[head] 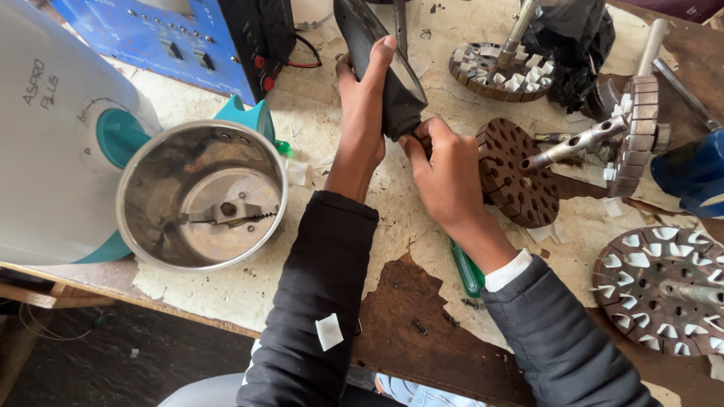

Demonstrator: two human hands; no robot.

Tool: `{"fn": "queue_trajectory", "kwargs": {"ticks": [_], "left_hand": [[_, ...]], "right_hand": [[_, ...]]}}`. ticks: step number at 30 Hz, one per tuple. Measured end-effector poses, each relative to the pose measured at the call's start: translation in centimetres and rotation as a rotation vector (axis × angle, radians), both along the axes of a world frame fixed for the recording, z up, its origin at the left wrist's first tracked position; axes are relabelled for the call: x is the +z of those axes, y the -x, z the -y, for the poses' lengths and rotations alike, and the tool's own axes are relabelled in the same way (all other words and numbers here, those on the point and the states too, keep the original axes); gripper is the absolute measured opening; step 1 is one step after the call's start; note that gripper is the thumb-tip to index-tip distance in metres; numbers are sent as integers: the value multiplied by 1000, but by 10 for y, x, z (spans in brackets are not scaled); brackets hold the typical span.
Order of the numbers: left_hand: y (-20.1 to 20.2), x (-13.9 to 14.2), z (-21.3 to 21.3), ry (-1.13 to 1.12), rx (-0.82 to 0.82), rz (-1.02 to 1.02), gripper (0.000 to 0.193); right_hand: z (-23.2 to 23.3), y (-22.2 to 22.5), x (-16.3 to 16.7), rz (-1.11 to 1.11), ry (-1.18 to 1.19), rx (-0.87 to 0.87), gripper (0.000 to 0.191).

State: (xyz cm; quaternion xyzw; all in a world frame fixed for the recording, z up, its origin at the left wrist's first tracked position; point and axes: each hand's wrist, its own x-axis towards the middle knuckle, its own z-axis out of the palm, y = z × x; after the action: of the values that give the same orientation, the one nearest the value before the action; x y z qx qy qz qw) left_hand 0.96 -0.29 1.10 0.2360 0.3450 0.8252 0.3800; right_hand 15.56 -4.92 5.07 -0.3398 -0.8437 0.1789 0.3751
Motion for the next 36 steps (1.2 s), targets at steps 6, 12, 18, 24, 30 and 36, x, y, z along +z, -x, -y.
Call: {"fn": "queue_trajectory", "kwargs": {"ticks": [6,12,18,24,30,36], "left_hand": [[5,-5,-3,92,22,2,93],[7,-6,-4,155,23,-52,101],[5,-1,-1,142,18,-70,103],[3,2,0,155,20,-81,106],[3,2,0,192,16,-74,106],[2,0,-1,178,13,-52,106]], "right_hand": [[-4,5,0,-8,184,-59,17],[-7,5,-5,-12,154,-69,22],[-7,3,-10,-57,146,-45,28],[-5,4,-10,-112,188,-13,44],[-6,5,-10,-138,229,0,39],[-8,4,-12,-81,134,-10,37]]}}
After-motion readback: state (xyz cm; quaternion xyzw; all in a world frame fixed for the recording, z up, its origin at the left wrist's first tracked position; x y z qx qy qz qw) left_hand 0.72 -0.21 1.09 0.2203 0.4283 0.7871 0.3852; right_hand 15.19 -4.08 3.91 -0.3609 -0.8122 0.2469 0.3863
